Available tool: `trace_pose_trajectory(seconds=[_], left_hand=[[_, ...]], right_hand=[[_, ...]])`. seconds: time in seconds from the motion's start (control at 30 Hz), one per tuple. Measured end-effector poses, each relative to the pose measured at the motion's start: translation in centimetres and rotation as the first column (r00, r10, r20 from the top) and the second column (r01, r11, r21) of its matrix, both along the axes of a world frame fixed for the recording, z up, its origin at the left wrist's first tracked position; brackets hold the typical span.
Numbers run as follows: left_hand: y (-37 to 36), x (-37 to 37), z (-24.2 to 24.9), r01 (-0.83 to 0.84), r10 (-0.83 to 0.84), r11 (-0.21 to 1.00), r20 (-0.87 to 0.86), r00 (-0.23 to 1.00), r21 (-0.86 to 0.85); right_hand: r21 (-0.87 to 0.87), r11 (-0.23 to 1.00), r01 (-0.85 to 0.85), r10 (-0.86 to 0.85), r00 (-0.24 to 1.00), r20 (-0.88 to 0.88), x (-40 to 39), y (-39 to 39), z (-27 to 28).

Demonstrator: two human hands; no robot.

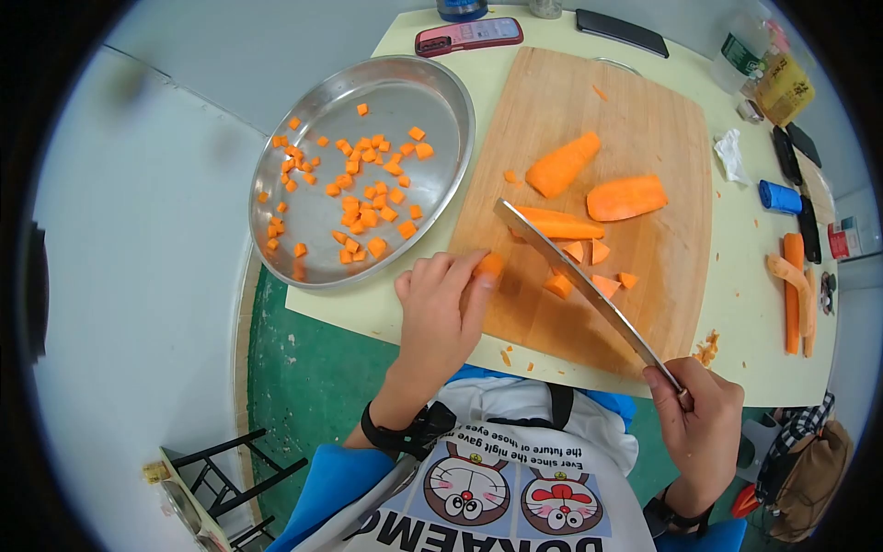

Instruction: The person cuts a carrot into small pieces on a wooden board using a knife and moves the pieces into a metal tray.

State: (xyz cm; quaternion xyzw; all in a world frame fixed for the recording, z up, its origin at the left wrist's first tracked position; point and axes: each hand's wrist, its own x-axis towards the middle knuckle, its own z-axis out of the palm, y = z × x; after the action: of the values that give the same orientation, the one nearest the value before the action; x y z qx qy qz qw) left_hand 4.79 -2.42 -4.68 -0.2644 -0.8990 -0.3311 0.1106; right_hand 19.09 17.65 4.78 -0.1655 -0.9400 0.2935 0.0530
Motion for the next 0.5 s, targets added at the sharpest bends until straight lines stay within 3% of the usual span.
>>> trace_pose_trajectory(seconds=[0.2,0.4,0.5], left_hand=[[-0.4,-0.3,-0.3,0.075,-0.075,0.997,-0.009,0.997,-0.015],[-0.1,-0.5,1.4,0.083,-0.081,0.997,0.167,0.983,-0.003],[0.0,-1.1,0.8,0.136,-0.131,0.989,0.088,0.988,-0.055]], right_hand=[[-0.009,1.000,0.012,-0.012,1.000,-0.016,0.0,-0.1,0.2],[0.017,1.000,0.026,-0.026,0.999,-0.024,0.1,-0.1,0.3],[0.029,0.999,0.031,-0.030,0.999,-0.037,0.2,0.0,0.1]])
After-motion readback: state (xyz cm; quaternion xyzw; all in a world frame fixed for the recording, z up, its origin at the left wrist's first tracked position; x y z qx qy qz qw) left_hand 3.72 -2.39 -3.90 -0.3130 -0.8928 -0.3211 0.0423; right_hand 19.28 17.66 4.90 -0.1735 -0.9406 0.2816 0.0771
